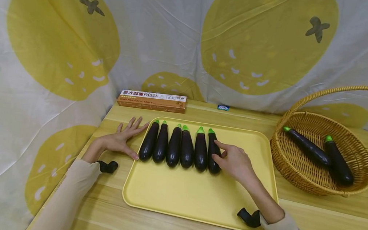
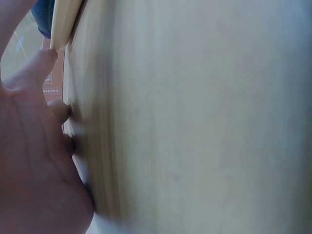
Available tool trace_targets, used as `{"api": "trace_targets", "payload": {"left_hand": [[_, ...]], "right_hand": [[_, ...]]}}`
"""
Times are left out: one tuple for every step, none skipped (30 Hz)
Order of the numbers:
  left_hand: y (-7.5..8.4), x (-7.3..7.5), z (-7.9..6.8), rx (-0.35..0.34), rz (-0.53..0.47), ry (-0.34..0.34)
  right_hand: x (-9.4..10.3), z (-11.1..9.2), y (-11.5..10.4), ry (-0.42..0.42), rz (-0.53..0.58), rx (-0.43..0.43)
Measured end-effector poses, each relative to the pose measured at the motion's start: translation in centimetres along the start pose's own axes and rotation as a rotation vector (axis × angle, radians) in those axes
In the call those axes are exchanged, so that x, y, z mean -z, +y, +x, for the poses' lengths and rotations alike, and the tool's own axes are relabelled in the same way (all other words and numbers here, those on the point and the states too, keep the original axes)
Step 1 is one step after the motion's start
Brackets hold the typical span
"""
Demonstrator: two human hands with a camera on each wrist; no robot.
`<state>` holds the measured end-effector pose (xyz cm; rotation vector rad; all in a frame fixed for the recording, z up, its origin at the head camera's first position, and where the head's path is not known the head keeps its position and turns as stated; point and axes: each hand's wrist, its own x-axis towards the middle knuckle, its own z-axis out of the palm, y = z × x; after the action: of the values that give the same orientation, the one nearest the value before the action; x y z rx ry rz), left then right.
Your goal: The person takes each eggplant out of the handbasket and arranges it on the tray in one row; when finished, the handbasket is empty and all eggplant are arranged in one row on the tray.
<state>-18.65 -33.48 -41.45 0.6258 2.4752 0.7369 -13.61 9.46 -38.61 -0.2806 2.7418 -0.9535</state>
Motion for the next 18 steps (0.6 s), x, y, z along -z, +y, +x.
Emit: {"api": "trace_targets", "payload": {"left_hand": [[0.0,0.0,0.0,-0.001,0.001,0.001],[0.0,0.0,0.0,-0.002,0.001,0.002],[0.0,0.0,0.0,-0.001,0.002,0.002],[0.0,0.0,0.1,-0.001,0.002,0.002],[0.0,0.0,0.1,-0.001,0.002,0.002],[0.0,0.0,0.1,-0.001,0.0,0.001],[0.0,0.0,0.1,-0.001,0.0,0.001],[0.0,0.0,0.1,0.0,-0.001,0.001],[0.0,0.0,0.1,-0.001,-0.002,0.0],[0.0,0.0,0.1,-0.001,-0.002,-0.001],[0.0,0.0,0.1,-0.001,-0.002,-0.001],[0.0,0.0,0.1,-0.001,-0.002,-0.001],[0.0,0.0,0.1,-0.001,-0.001,-0.001],[0.0,0.0,0.1,-0.001,-0.002,-0.002],[0.0,0.0,0.1,-0.002,-0.002,-0.002],[0.0,0.0,0.1,-0.002,-0.002,-0.002],[0.0,0.0,0.0,-0.003,-0.004,-0.002],[0.0,0.0,0.0,-0.004,-0.004,-0.002]], "right_hand": [[0.0,-0.1,-0.1,0.006,-0.009,0.003],[0.0,-0.1,-0.1,0.009,-0.016,0.006],[0.0,-0.1,-0.2,0.01,-0.022,0.01],[0.0,-0.1,-0.2,0.011,-0.023,0.009],[0.1,-0.2,-0.1,0.009,-0.022,0.01],[0.1,-0.2,-0.1,0.006,-0.02,0.011],[0.1,-0.2,-0.1,0.001,-0.016,0.012],[0.1,-0.1,0.0,-0.005,-0.01,0.01],[0.1,-0.1,0.1,-0.011,-0.004,0.013],[0.1,0.0,0.2,-0.017,0.004,0.012],[0.1,0.0,0.3,-0.023,0.014,0.011],[0.2,0.0,0.4,-0.026,0.026,0.012],[0.2,0.1,0.5,-0.029,0.035,0.014],[0.2,0.1,0.6,-0.032,0.045,0.016],[0.3,0.2,0.7,-0.033,0.056,0.02],[0.4,0.2,0.8,-0.035,0.065,0.02],[0.5,0.2,1.0,-0.038,0.074,0.023],[0.6,0.2,1.1,-0.04,0.078,0.029]]}}
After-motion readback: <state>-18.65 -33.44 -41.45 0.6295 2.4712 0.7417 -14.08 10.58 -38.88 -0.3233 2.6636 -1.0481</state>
